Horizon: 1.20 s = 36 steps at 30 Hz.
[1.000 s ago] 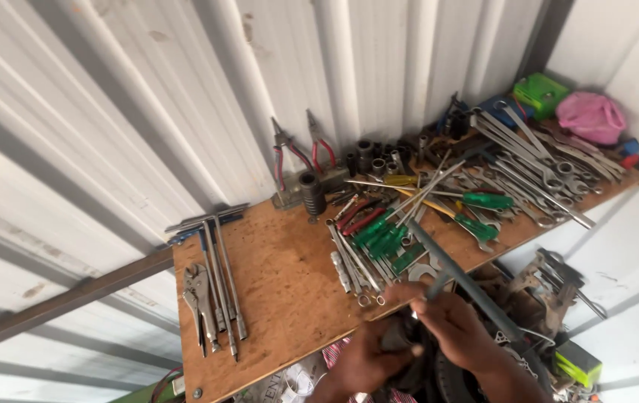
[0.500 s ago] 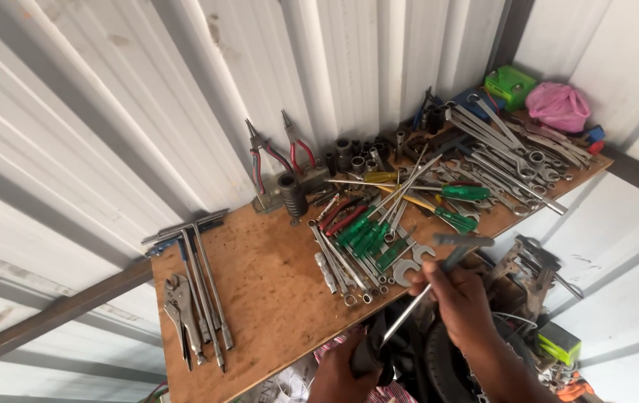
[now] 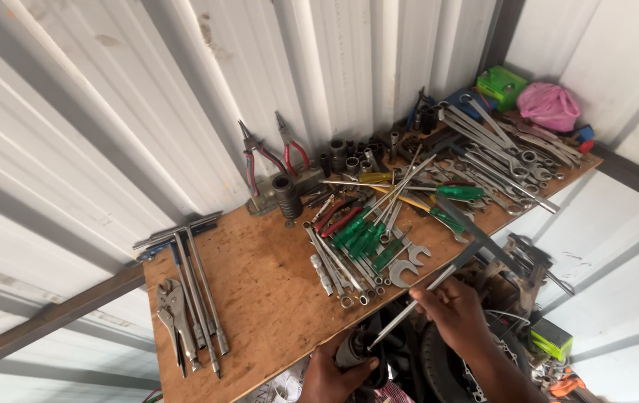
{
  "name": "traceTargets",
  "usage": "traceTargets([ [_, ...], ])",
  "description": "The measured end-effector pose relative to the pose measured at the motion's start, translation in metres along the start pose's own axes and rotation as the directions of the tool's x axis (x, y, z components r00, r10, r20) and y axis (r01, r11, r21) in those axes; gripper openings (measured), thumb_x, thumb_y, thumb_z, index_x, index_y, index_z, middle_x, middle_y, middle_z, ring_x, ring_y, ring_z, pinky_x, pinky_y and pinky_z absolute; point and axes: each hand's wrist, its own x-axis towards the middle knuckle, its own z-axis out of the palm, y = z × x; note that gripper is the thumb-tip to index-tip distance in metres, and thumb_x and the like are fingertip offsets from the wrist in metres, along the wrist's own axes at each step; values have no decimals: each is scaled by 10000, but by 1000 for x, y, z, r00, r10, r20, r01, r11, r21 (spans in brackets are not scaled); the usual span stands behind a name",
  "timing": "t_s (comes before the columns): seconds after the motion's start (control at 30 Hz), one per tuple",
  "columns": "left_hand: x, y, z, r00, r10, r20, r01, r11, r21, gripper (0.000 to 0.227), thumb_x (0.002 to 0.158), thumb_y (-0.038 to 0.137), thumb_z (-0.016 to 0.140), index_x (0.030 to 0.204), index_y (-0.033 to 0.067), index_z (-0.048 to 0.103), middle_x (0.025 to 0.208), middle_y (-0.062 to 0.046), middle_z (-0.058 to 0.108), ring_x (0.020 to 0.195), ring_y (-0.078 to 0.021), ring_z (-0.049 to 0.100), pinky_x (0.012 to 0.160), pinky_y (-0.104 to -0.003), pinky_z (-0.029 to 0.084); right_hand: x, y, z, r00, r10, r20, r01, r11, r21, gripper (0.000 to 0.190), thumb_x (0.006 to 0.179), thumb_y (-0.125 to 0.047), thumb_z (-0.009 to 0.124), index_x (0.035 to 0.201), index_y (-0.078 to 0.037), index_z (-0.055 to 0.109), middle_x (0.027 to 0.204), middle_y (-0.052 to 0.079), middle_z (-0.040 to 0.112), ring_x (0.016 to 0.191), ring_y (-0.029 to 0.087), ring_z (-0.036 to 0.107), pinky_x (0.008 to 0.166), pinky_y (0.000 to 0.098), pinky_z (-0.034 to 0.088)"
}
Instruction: The person picks up wrenches, pliers, screwdrivers, and T-handle socket tools from a cluttered wooden board and from below it, then arranges them in neat rows on the board, grouping the screwdrivers together at the end.
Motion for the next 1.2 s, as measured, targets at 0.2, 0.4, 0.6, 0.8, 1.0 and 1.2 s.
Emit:
traceTargets([
  [0.2,-1,22,-5,976,-160,150,205,911,-358,387,829,78,840,1179,-37,719,1009,-133,782,958,-194,719,893,-348,563,-13,-34,-2,892,-205,403,-91,792,604,213,952,-143,617,1117,-10,636,1075,170,756,731,151,716,632,330,615],
  [0.4,6,30,4,975,-219,34,221,947,-232,444,783,95,867,1200,32,728,955,-89,803,902,-175,755,861,-329,603,-2,0,8,977,-160,142,116,955,274,211,942,-134,682,1060,35,726,922,247,819,672,209,785,602,365,667],
  [0.6,4,-14,29,978,-202,-48,154,861,-484,413,820,73,842,1205,13,706,1052,-140,809,1008,-210,768,944,-344,589,-9,-33,24,791,-564,238,529,825,200,281,1085,-243,529,1185,9,606,1070,160,806,1026,250,800,914,434,648],
  [0.8,-3,-8,21,998,-68,-9,67,992,-107,495,814,147,865,1270,24,715,1112,-133,819,1094,-215,784,983,-362,575,5,-14,17,911,-386,146,347,907,237,274,1047,-252,514,1129,-6,605,904,109,757,846,231,785,796,432,669],
  [1.0,-1,26,-9,785,-618,-45,-52,6,-999,614,917,498,567,1267,3,665,1118,-184,774,1016,-335,732,936,-492,582,3,-30,-11,981,-195,18,190,920,-342,317,1080,-163,533,1320,-73,720,652,218,605,501,293,489,564,477,461],
  [1.2,11,-85,-53,987,-148,-60,-2,366,-931,604,974,547,564,1227,12,681,963,-168,762,880,-280,748,784,-417,621,-12,-47,0,812,-517,271,583,694,-422,314,916,-218,662,1214,-128,711,807,47,762,535,178,715,479,366,551],
])
